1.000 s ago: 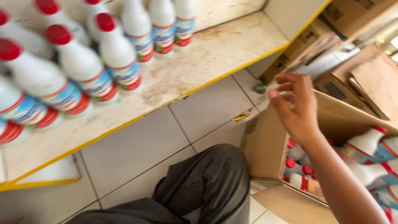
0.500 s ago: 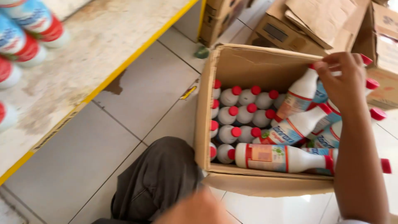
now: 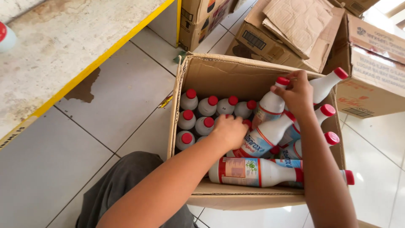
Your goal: Restocking cleaner bottles from a cardboard box onto a low grocery shelf.
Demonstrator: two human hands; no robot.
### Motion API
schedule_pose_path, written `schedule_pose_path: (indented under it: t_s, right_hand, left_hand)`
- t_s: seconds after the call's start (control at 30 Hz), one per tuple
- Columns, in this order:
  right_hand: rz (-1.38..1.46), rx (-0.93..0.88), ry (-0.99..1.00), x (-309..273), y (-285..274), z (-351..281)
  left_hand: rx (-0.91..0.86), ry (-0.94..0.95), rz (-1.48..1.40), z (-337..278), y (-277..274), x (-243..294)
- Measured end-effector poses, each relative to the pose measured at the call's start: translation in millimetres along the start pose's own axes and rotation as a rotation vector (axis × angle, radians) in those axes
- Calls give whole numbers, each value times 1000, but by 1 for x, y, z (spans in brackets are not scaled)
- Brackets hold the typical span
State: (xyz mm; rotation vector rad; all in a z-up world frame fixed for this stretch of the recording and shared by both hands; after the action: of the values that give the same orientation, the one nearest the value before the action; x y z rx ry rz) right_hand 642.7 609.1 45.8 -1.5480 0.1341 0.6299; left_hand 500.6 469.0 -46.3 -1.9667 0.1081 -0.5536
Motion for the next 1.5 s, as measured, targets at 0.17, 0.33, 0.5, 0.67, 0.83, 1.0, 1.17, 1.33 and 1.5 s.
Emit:
schedule_pose_path:
  t_s: [0.17, 0.33, 0.5, 0.67, 0.83, 1.0, 1.17, 1.33, 1.5]
  right_hand:
    - [456, -37, -149, -37, -32, -22]
    - [690, 210, -373, -72, -95, -71]
    - [965, 211, -556, -126, -114, -71]
    - [881, -54, -699, -263, -113, -88]
    - [1153, -523, -1037, -403, -98, -107]
    - [1159, -867, -1253, -514, -62, -133]
    - [505, -610, -1091, -610, 2, -139]
    - [561, -767, -803, -674, 86, -111]
    - [789, -920, -813, -738, 122, -114]
  left_hand:
    - [64, -65, -213, -29, -43, -31]
    - [361, -1, -304, -82, -85, -27]
    - [615, 142, -418, -174, -100, -39]
    - [849, 219, -1046, -250, -95, -88]
    - [369, 453, -2111, -279, -29, -99]
    - [556, 627, -2367, -374, -27, -126]
    - [1557, 627, -2104, -464, 8, -225]
    - [1938, 366, -1580, -543, 27, -265]
    - [1973, -134, -849, -583, 15, -274]
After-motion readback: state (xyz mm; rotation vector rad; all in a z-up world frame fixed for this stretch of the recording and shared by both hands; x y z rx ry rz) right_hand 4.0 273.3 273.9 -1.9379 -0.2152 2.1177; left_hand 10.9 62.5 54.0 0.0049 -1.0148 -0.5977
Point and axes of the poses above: each hand's wrist, its own z-axis towards the middle knuckle, its own y-axis out of the palm, x = y × z, the point moved 9 cm from there along z, towards the middle knuckle, and after that the axes turned 14 degrees about -x, right-handed, at the moved point
